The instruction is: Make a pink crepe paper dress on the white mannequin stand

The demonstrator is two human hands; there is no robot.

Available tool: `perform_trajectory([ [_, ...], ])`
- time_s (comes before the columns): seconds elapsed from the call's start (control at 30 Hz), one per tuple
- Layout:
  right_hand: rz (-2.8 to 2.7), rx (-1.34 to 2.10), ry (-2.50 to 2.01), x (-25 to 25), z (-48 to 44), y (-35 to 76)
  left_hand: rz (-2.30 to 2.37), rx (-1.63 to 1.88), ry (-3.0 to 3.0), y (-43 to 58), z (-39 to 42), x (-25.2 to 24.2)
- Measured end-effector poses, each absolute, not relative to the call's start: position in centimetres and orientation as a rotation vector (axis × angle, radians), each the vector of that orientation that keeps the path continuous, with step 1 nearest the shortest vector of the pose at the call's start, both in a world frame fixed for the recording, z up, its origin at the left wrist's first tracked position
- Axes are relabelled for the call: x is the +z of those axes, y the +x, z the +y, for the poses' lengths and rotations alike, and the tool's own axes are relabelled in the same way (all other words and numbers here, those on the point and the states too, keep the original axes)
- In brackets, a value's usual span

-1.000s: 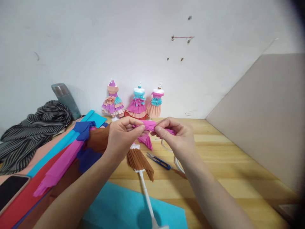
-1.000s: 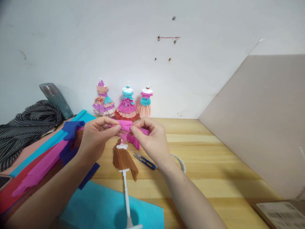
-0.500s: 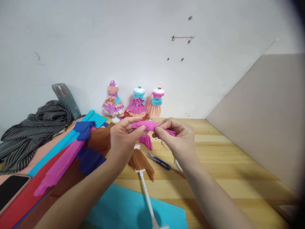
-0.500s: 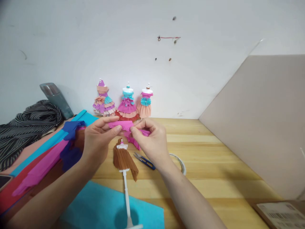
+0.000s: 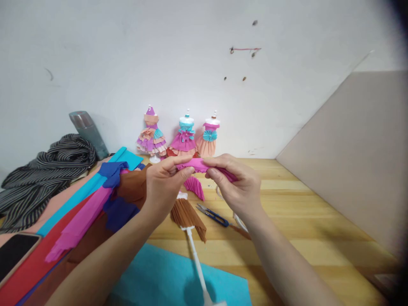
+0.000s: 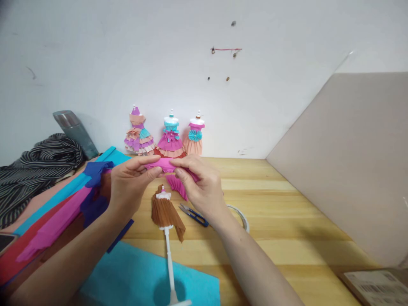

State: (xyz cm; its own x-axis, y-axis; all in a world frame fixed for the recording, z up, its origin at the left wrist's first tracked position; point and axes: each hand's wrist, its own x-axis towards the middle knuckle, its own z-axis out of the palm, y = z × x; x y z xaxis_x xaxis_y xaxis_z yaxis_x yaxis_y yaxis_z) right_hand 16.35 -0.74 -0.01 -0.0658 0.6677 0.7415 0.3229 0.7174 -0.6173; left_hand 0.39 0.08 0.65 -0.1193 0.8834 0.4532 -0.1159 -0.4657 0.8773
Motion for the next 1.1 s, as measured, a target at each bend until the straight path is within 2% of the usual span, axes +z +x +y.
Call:
perform_trajectory([
  [0.3,-1.718,0.135,-0.891,-0.2,-0.4,16.5,0.852,1.795,1.757,0.3,0.3,-0.1],
  [0.53,-1.723,0.048,-0.987,-0.4,-0.6,16.1,0.901,1.786,1.731,0.6,0.3,-0.2],
  [0.87,-1.567,0.572,-0.957,0.5,-0.7,16.2,0.929,1.710,1.507,0.8,-0.4,0.8],
  [1.1,-1.573,0.467,-0.955,0.4,-0.9,16.2,0.813,1.606,1.415,0.6,-0.4,1.3],
])
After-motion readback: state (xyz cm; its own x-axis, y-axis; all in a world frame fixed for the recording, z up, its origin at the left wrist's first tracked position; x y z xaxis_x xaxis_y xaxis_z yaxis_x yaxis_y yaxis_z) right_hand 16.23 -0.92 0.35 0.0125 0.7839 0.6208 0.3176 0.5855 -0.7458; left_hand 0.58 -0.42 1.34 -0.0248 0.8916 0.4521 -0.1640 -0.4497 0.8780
